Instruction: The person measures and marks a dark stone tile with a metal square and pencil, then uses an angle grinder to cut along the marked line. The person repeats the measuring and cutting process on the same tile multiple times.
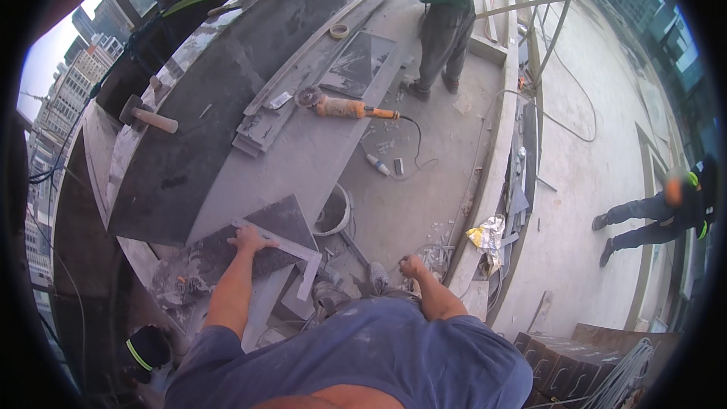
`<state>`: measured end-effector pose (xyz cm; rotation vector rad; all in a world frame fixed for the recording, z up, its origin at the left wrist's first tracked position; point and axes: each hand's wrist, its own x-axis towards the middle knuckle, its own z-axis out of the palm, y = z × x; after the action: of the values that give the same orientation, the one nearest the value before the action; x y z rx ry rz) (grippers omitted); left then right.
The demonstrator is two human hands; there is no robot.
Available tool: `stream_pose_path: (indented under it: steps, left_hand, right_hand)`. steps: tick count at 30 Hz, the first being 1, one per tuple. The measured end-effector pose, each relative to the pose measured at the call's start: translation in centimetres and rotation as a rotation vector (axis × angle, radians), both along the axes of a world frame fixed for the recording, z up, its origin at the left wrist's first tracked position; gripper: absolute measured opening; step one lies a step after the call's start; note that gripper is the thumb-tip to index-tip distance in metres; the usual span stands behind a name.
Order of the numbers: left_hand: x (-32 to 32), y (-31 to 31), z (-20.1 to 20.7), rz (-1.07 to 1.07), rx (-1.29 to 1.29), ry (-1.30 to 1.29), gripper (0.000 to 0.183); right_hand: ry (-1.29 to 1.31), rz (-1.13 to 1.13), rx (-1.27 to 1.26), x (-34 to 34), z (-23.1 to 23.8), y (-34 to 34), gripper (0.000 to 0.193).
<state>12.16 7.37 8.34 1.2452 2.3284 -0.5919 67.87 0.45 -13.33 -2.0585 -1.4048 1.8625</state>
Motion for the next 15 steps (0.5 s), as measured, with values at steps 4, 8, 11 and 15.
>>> stream_pose_path:
  steps: [4, 8, 11, 15]
  left_hand:
    - [0.1, 0.0, 0.2, -0.010, 0.001, -0.006, 0.135]
    - [0.3, -0.1, 0.6, -0.010, 0.006, -0.004, 0.135]
    - [0.2, 0.1, 0.5, -0.006, -0.006, -0.027, 0.137]
    - [-0.3, 0.0, -0.3, 0.035, 0.007, -0.030, 0.138]
  right_hand:
    - [-0.073, 0.139, -0.001, 0.6, -0.2, 0.0, 0.042]
    - [-0.032, -0.011, -0.070, 0.5, -0.4, -0.5, 0.042]
    - [-0.022, -0.006, 0.022, 0.7, -0.5, -1.1, 0.041]
    - [0.055, -0.035, -0.036, -0.2, 0.3, -0.5, 0.041]
